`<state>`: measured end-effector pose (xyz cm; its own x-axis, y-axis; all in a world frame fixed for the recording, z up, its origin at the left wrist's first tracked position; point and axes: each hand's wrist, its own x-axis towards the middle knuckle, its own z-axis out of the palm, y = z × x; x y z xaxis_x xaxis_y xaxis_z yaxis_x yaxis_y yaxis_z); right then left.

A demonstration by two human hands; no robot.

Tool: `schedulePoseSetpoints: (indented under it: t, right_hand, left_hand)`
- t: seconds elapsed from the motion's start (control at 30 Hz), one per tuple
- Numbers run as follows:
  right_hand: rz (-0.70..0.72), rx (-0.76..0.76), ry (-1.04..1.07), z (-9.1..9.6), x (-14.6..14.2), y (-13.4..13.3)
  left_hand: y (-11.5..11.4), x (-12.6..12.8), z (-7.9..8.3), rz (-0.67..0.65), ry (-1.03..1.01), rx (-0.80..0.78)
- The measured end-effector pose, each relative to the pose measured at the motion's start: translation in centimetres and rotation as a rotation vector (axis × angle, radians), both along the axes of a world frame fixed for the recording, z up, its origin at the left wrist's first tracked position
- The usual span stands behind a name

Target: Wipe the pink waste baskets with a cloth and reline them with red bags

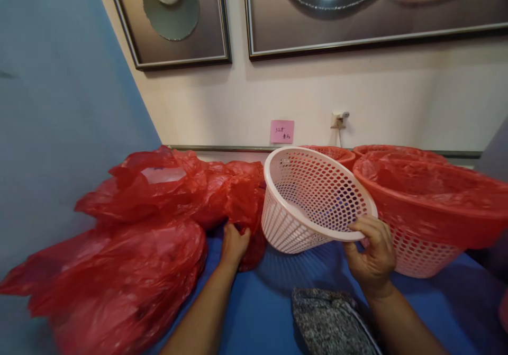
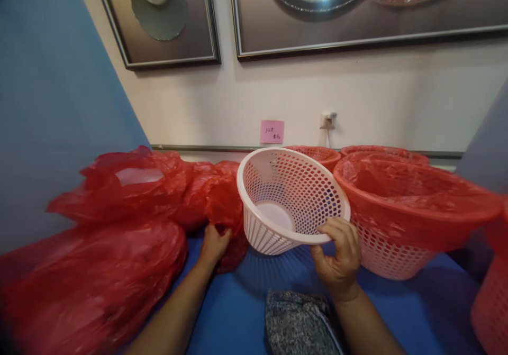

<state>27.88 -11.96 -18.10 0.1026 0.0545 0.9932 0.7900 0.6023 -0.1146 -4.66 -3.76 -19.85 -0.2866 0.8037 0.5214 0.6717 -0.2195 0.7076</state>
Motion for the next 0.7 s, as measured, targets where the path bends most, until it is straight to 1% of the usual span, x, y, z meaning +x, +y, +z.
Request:
schedulePoseSetpoints:
  t: [0.1, 0.17, 0.23, 0.27, 0.3, 0.37, 0.43, 0.5, 0.6, 0.67, 0.7]
  right_hand:
    - [-0.002, -0.002, -0.002, 0.0, 0.0, 0.0]
    - [-0.003, -0.008, -0.003, 0.0, 0.0, 0.0]
    - [-0.005, -0.008, -0.004, 0.0, 0.0, -0.1]
    - [-0.003, -0.007, -0.007, 0.0, -0.1, -0.1]
    - [-0.002, -0.007, -0.008, 0.1, -0.1, -0.1]
    - [0.0, -0.013, -0.012, 0.1, -0.1, -0.2]
    - [0.002, -0.021, -0.015, 0.1, -0.2, -0.3]
    - [0.004, -0.029, -0.016, 0.1, -0.3, -0.3]
    - [0.005, -0.037, -0.024, 0.0, -0.5, -0.4]
    - [0.003, -0.037, -0.029, 0.0, -0.7, -0.5]
    - [0.003, -0.035, -0.034, 0.1, -0.8, -0.6]
  left_hand:
    - [0.0, -0.2, 0.2, 0.104, 0.016, 0.142]
    - [0.1, 0.0, 0.9, 0.13, 0.119, 0.266]
    - [0.7, 0.2, 1.8, 0.152, 0.253, 0.349]
    - [1.2, 0.3, 2.2, 0.165, 0.308, 0.352]
    - [1.8, 0.3, 2.5, 0.172, 0.346, 0.32]
    - [3.2, 0.2, 2.6, 0.13, 0.399, 0.161]
    - [4.4, -0.3, 1.7, 0.031, 0.433, -0.034]
    - [5.3, -0.8, 0.0, -0.055, 0.438, -0.168]
    - [5.8, -1.7, -2.7, -0.089, 0.415, -0.242]
    - [5.8, -2.0, -3.7, -0.086, 0.396, -0.258]
    - [5.8, -2.0, -3.9, -0.079, 0.381, -0.252]
